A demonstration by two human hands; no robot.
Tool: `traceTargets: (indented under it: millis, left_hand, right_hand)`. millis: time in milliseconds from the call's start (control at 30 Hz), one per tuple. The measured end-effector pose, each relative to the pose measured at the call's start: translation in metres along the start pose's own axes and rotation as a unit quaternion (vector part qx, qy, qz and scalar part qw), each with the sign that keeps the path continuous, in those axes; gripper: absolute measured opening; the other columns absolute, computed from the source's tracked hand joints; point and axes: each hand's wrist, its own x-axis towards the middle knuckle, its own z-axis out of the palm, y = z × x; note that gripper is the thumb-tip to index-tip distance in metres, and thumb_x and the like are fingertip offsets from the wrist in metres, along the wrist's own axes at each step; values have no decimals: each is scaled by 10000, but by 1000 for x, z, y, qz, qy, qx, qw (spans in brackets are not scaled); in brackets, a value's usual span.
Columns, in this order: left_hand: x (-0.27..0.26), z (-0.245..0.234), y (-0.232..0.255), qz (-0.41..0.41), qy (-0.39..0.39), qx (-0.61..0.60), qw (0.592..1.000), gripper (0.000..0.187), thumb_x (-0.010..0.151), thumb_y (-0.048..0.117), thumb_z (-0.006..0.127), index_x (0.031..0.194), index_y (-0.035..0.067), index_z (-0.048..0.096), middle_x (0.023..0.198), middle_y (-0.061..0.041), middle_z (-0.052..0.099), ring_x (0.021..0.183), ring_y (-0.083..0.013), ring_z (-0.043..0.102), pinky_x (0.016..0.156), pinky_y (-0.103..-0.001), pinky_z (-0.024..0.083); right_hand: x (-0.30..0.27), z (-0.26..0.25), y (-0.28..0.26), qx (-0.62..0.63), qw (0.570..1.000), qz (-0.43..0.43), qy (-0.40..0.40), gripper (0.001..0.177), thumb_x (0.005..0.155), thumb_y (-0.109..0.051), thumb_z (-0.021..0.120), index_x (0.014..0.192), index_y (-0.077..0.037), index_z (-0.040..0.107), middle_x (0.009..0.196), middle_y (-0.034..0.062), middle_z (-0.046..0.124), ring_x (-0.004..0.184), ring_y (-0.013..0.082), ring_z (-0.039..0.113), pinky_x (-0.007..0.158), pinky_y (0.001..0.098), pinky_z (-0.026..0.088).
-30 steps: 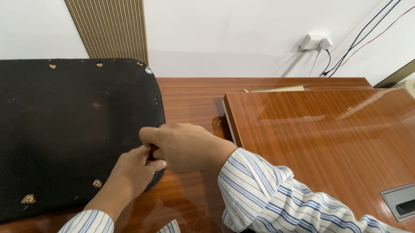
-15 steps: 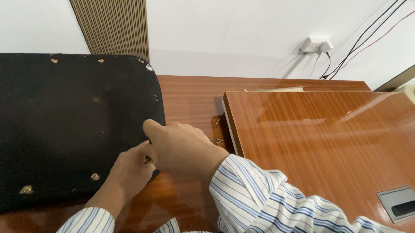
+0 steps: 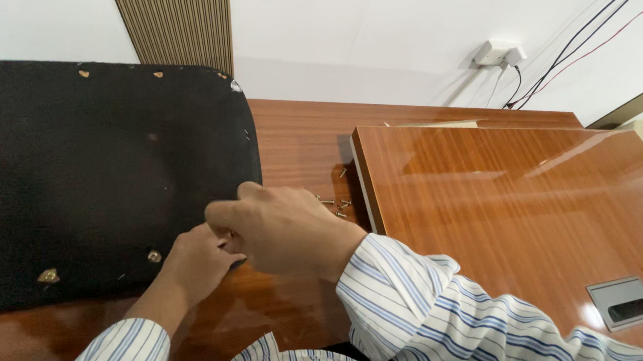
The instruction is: The person uses a screwdriver to tighten screws into a black cushioned seat base placed on a wooden table. They rotate the seat to access different screw holes and continue fastening screws throughout the clip.
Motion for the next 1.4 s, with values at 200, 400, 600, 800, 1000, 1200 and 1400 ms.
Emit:
traceTargets:
  millis: [200,400,600,800,1000,1200,1400]
  left_hand:
    - [-9,21,-34,-82,67,-88,990,510,878,205,680,1368,166,547,1392,-92,587,1352,-240,509,1109,-432,405]
    - [-6,25,-50,-51,91,-88,991,461,902,187,660,1355,169,575,1329,-105,663,1271,-251,600,1085,-417,459]
    - [0,9,-24,-32,54,-101,993,429,885,172,638,1309,197,585,1260,-40,693,1213,-206,604,1045,-397,443]
    - [4,5,6,8,39,94,995,289,1018,234,531,937,44,733,830,-100,759,752,-217,730,723,-374,600]
    - [0,7,18,-38,39,112,992,348,1040,327,529,942,67,738,757,-85,754,710,-183,731,678,-334,611]
    - [-13,0,29,-38,16,-54,998,149,958,189,554,1065,150,651,869,-51,750,749,-202,751,741,-399,597]
    - [-5,-7,24,-11,-10,-20,1000,248,985,271,583,1003,50,693,885,-95,757,814,-215,728,793,-395,561]
  right_hand:
    - [-5,-18,-3,-23,993,114,17,304,964,-317,666,1063,-43,581,736,118,712,685,262,695,588,405,514]
    - [0,-6,15,12,998,11,66,95,890,-112,671,890,-43,606,670,109,676,610,234,691,561,376,522]
    - [-1,3,15,-2,992,-87,87,129,812,24,680,911,-48,642,760,113,626,604,217,649,511,352,505]
    - [-2,-6,-16,8,999,33,28,247,872,-194,676,1096,-117,605,844,125,641,636,230,683,518,343,532]
    - [1,-27,-26,10,980,190,-61,341,997,-391,549,922,-59,546,621,98,656,567,239,703,485,329,517]
    - [4,-8,-10,12,996,89,2,124,923,-134,602,903,-34,531,621,120,649,551,241,703,432,337,530]
    - [1,1,7,3,997,-60,42,298,750,100,623,984,-83,644,833,130,677,684,240,712,519,356,557]
